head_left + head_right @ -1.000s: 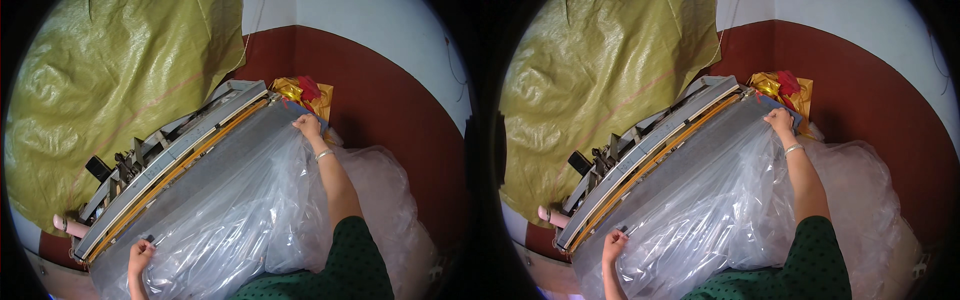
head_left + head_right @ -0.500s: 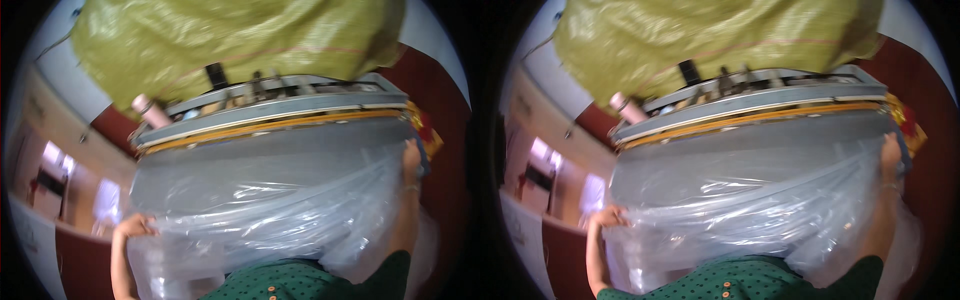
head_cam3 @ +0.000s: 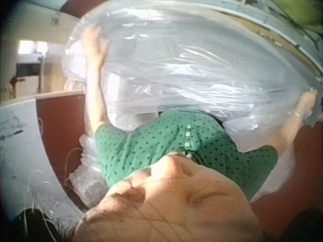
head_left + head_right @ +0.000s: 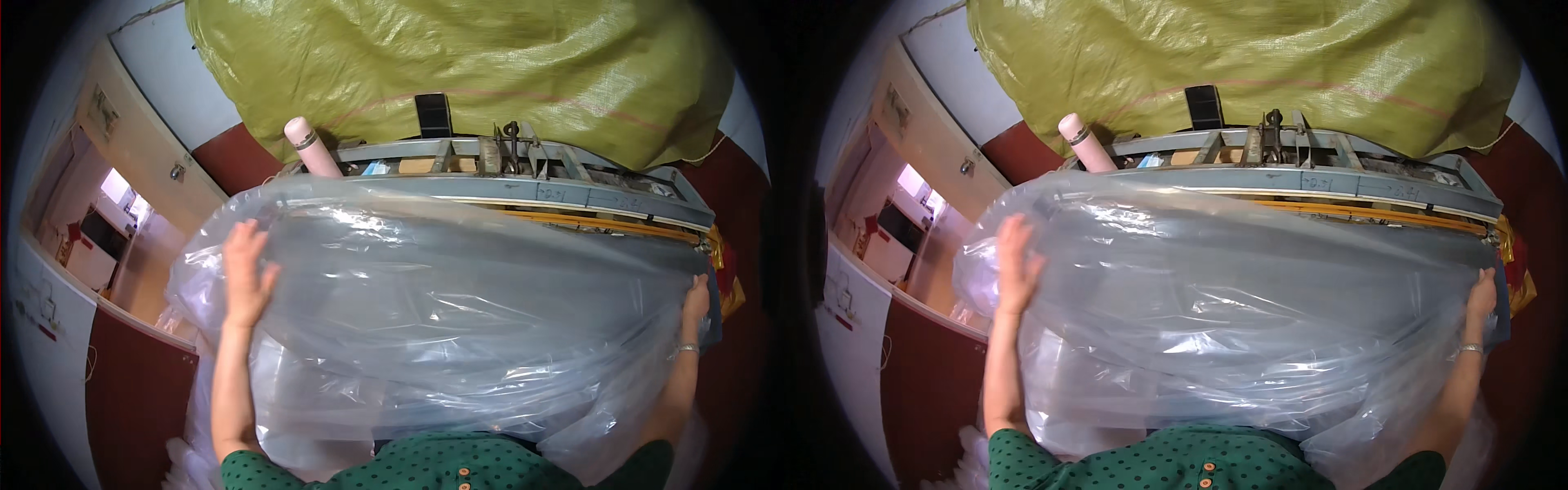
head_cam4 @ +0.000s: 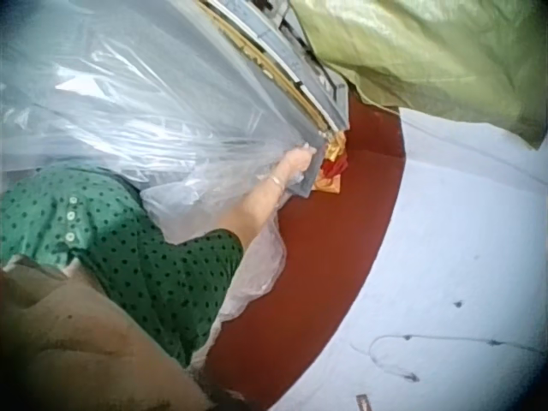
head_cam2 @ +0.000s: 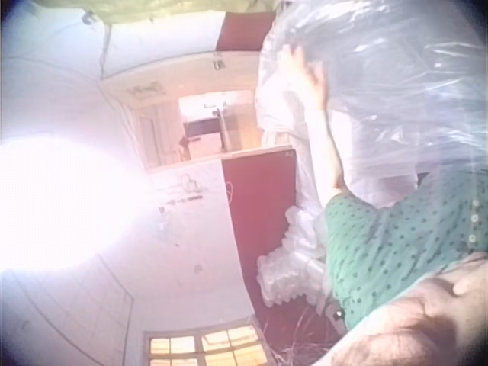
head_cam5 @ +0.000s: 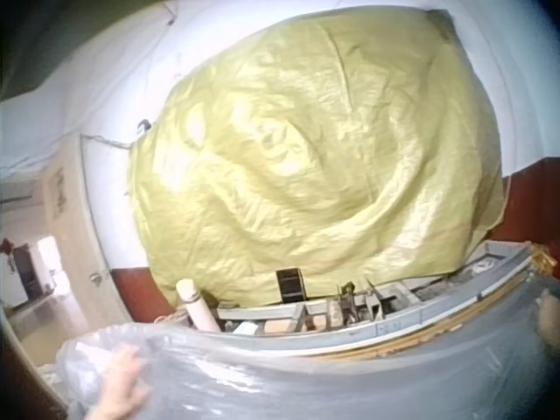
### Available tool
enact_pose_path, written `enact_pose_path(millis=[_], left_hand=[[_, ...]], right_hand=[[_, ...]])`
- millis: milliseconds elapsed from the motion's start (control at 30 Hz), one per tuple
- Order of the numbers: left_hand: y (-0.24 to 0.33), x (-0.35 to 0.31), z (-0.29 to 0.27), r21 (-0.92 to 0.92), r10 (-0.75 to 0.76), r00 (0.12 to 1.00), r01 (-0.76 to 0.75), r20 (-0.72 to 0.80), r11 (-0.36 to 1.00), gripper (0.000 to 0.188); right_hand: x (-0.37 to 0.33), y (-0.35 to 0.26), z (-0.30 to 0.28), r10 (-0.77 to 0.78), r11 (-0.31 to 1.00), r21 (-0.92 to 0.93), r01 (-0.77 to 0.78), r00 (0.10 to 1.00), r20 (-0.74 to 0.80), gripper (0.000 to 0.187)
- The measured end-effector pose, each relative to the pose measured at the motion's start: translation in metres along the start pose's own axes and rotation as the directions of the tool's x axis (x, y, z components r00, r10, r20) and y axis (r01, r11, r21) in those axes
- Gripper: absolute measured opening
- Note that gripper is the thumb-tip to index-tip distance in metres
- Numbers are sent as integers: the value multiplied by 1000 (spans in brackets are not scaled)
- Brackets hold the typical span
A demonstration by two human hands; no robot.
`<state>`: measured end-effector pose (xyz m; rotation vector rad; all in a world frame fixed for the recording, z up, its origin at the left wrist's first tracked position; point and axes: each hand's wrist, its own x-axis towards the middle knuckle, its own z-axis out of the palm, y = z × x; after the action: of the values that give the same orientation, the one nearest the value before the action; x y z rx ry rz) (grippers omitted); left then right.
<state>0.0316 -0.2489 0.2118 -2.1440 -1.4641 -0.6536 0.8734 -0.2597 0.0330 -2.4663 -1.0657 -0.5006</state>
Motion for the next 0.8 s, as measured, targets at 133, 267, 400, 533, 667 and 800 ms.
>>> enact_pose_path(millis=[133,267,400,533,667,800], left_hand=[[-127,-219,87,231,-599,448,640,663,733,99],[-102,-275,66,397,-693,419,597,587,697,73],[-18,-141,64,-197,-473,851,516,228,834,28],[60,-52,84,-499,64,941,118,333,859,35],[76,-30,153,-541,40,961,118,272,832,30],[74,-19,166,-482,-222,936,332,272,811,17]], right_hand=[[18,116,19,-6,1000,-13,5,994,-112,32],[14,133,1,136,984,-114,-135,991,4,36],[7,124,2,133,984,-115,-136,991,-28,37],[12,121,16,171,983,-58,-174,984,-46,38],[36,214,12,96,862,505,-50,993,-64,34],[29,210,-24,213,446,855,-262,960,183,28]])
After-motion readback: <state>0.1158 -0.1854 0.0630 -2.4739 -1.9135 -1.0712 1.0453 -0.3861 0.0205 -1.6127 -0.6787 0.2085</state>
